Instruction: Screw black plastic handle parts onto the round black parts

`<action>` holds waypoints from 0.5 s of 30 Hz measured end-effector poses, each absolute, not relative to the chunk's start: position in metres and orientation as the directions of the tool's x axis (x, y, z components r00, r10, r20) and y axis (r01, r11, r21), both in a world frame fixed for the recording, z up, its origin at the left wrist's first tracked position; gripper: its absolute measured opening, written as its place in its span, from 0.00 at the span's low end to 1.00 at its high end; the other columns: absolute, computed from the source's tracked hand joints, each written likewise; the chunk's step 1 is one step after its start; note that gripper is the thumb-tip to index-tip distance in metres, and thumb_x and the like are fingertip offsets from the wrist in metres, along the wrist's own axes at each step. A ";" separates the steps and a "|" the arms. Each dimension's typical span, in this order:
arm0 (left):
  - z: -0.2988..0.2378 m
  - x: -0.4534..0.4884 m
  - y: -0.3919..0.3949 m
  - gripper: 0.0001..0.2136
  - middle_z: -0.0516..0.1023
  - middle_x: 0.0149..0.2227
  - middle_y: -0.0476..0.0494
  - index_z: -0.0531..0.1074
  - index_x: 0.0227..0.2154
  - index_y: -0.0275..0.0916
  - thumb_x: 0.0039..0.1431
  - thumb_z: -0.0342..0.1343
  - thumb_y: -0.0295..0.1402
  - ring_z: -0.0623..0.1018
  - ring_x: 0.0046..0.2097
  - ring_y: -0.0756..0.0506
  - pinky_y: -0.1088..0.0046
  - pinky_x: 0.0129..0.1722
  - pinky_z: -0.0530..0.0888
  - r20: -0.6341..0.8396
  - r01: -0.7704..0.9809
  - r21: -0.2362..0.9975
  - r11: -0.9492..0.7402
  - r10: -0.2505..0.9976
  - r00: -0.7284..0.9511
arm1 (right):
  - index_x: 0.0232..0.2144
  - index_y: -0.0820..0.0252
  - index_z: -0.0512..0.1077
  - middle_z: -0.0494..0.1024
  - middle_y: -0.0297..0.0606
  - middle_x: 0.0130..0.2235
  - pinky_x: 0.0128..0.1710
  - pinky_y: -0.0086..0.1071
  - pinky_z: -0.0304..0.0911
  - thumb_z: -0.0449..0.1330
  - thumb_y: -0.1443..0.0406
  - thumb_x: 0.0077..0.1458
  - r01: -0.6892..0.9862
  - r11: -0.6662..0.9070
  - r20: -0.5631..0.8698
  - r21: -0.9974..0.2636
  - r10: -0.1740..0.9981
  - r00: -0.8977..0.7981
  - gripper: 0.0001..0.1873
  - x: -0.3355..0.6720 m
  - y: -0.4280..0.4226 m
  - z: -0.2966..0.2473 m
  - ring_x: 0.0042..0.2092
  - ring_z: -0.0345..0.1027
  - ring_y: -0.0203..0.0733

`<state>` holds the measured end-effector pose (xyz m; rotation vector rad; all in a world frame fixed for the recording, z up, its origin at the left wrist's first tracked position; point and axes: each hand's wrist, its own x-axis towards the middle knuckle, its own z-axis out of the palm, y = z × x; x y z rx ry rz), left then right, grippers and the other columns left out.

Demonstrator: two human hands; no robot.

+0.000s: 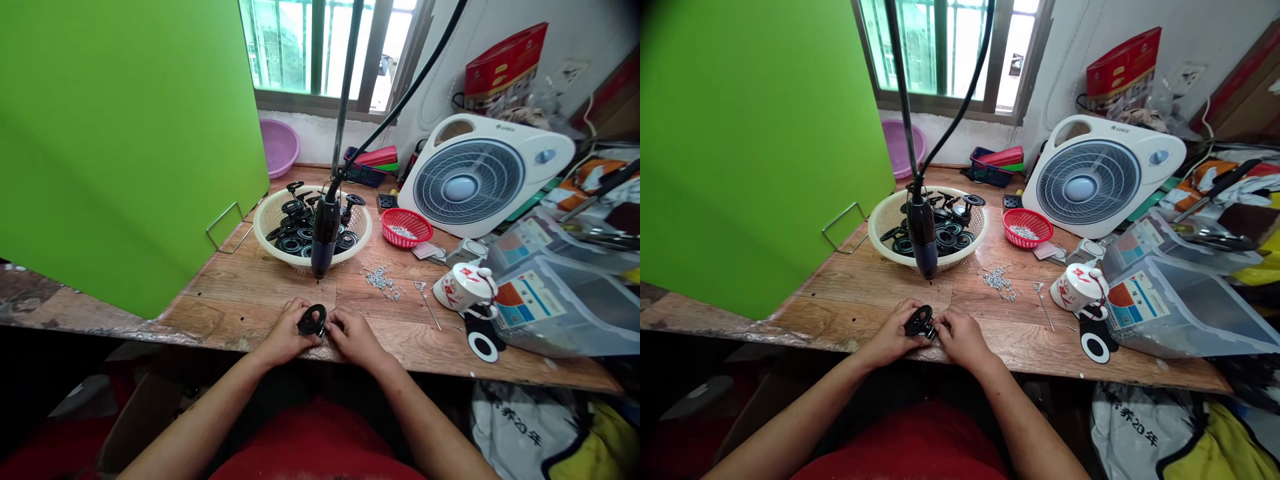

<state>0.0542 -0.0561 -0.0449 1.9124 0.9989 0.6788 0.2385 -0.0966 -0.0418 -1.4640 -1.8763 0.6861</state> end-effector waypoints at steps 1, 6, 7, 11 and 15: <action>-0.045 0.054 -0.056 0.12 0.68 0.41 0.44 0.74 0.34 0.40 0.44 0.64 0.30 0.68 0.47 0.42 0.66 0.48 0.67 0.071 0.383 0.869 -0.313 0.845 0.530 | 0.27 0.60 0.69 0.71 0.35 0.31 0.35 0.30 0.59 0.56 0.70 0.55 0.624 0.247 0.170 -0.741 0.969 -0.182 0.06 0.239 -0.096 -0.042 0.35 0.65 0.38; -0.046 0.054 -0.056 0.12 0.67 0.41 0.44 0.74 0.35 0.40 0.44 0.64 0.32 0.68 0.46 0.42 0.67 0.48 0.67 0.063 0.382 0.873 -0.303 0.847 0.528 | 0.27 0.60 0.69 0.71 0.35 0.31 0.36 0.30 0.59 0.55 0.70 0.55 0.587 0.265 0.182 -0.765 0.963 -0.197 0.06 0.244 -0.096 -0.042 0.35 0.65 0.38; -0.046 0.054 -0.056 0.12 0.66 0.41 0.44 0.74 0.35 0.40 0.44 0.64 0.32 0.67 0.46 0.43 0.67 0.48 0.67 0.064 0.378 0.874 -0.306 0.842 0.536 | 0.27 0.60 0.70 0.72 0.35 0.31 0.37 0.30 0.60 0.55 0.70 0.56 0.557 0.270 0.174 -0.785 0.960 -0.219 0.06 0.246 -0.096 -0.042 0.35 0.66 0.38; -0.043 0.055 -0.057 0.09 0.65 0.38 0.45 0.74 0.31 0.40 0.45 0.64 0.32 0.67 0.45 0.43 0.68 0.47 0.67 0.070 0.375 0.863 -0.339 0.815 0.575 | 0.29 0.59 0.74 0.73 0.33 0.28 0.34 0.30 0.61 0.55 0.67 0.57 0.416 0.242 0.091 -0.877 0.933 -0.349 0.08 0.258 -0.092 -0.036 0.32 0.67 0.37; -0.041 0.058 -0.067 0.06 0.69 0.38 0.44 0.71 0.30 0.39 0.49 0.60 0.32 0.69 0.44 0.43 0.67 0.48 0.66 0.172 0.310 0.861 -0.402 0.805 0.567 | 0.33 0.59 0.73 0.73 0.37 0.32 0.36 0.32 0.64 0.58 0.62 0.55 0.280 0.319 0.317 -0.905 0.947 -0.053 0.06 0.265 -0.075 -0.002 0.35 0.67 0.39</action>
